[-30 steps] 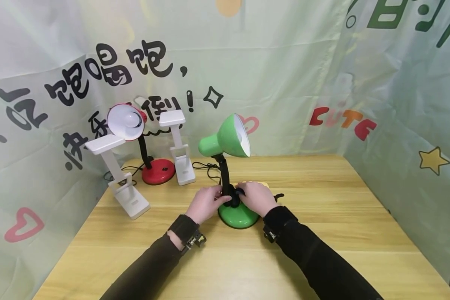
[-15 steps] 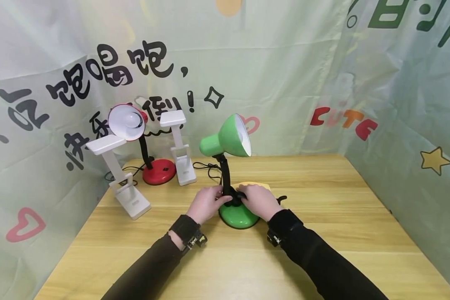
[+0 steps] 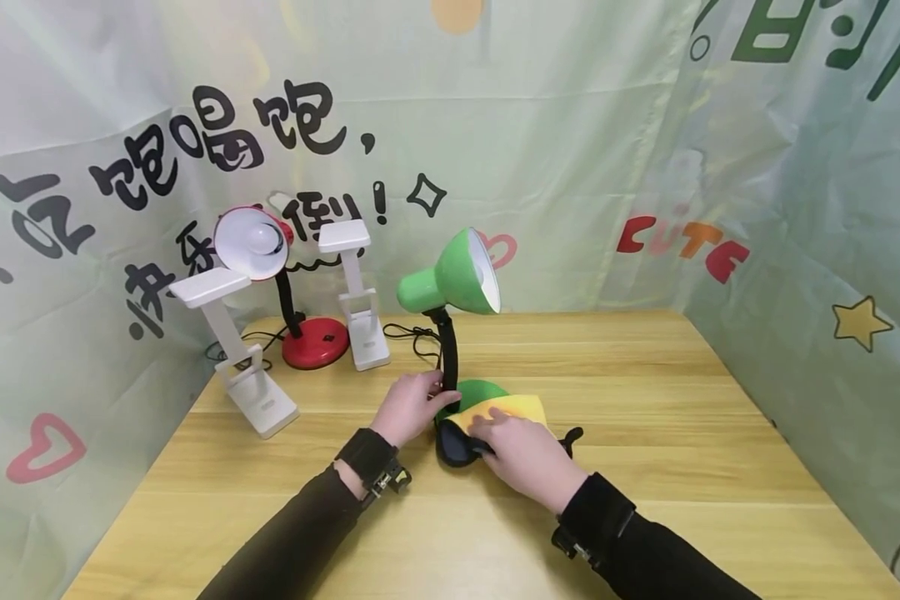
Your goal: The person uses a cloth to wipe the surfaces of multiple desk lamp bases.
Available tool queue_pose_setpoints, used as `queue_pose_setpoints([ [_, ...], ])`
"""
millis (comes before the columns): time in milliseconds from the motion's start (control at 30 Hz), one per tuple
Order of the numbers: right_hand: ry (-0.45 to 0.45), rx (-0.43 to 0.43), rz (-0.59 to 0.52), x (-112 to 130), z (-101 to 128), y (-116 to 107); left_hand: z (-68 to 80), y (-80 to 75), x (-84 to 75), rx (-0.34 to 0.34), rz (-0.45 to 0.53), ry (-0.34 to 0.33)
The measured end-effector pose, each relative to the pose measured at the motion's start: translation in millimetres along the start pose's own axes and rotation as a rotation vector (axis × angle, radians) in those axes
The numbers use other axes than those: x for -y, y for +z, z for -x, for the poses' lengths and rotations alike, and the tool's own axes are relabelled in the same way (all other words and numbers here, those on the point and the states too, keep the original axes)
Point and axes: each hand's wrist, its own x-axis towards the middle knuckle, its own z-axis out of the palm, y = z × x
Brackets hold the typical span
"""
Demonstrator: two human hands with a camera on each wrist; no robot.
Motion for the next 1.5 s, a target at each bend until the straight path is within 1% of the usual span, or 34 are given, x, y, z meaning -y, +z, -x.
queue_pose_setpoints([
  [133, -0.092, -0.011, 0.011, 20, 1, 4, 0.7, -1.1, 1.3, -0.003, 0.001, -0.009],
  [233, -0.162, -0.012, 0.039, 32, -3, 9, 1.4, 0.2, 2.7, -0.009, 0.003, -0.010],
  [300, -0.190, -0.007, 0.068, 38, -7, 14, 1.5, 1.2, 3.2, -0.014, 0.001, -0.004],
  [400, -0.197, -0.008, 0.087, 43, -15, 21, 1.3, 1.4, 2.5, -0.018, 0.004, 0.000],
  [500, -0.200, -0.039, 0.101, 46, -22, 26, 1.2, 0.9, 1.3, -0.011, 0.011, -0.007],
  [600, -0.200, -0.068, 0.105, 47, -27, 27, 0.8, 1.0, 1.2, -0.005, 0.013, -0.015],
  [700, -0.185, -0.059, 0.092, 47, -27, 25, 0.5, 1.1, 1.8, -0.014, 0.000, -0.010],
  [800, -0.133, -0.016, 0.031, 44, -22, 17, 1.1, 0.8, 1.6, -0.022, -0.008, 0.000],
  [933, -0.019, 0.068, -0.069, 34, -8, -1, 1.8, -0.8, 0.0, -0.008, -0.012, 0.000],
  [1033, 0.055, 0.115, -0.115, 22, 3, -13, 1.4, -2.1, -1.5, 0.007, -0.010, -0.006],
  [1167, 0.132, 0.140, -0.174, 2, 12, -19, 0.7, -2.4, -2.4, 0.012, -0.004, -0.012],
  [1300, 0.225, 0.120, -0.254, -20, 16, -17, 0.6, -2.0, -1.1, 0.005, -0.003, -0.012],
  [1400, 0.293, 0.075, -0.293, -34, 17, -10, 1.0, -1.7, -0.9, 0.001, 0.001, -0.007],
  [1500, 0.349, 0.037, -0.314, -43, 12, -1, 1.4, -1.6, -1.6, 0.000, 0.006, 0.000],
])
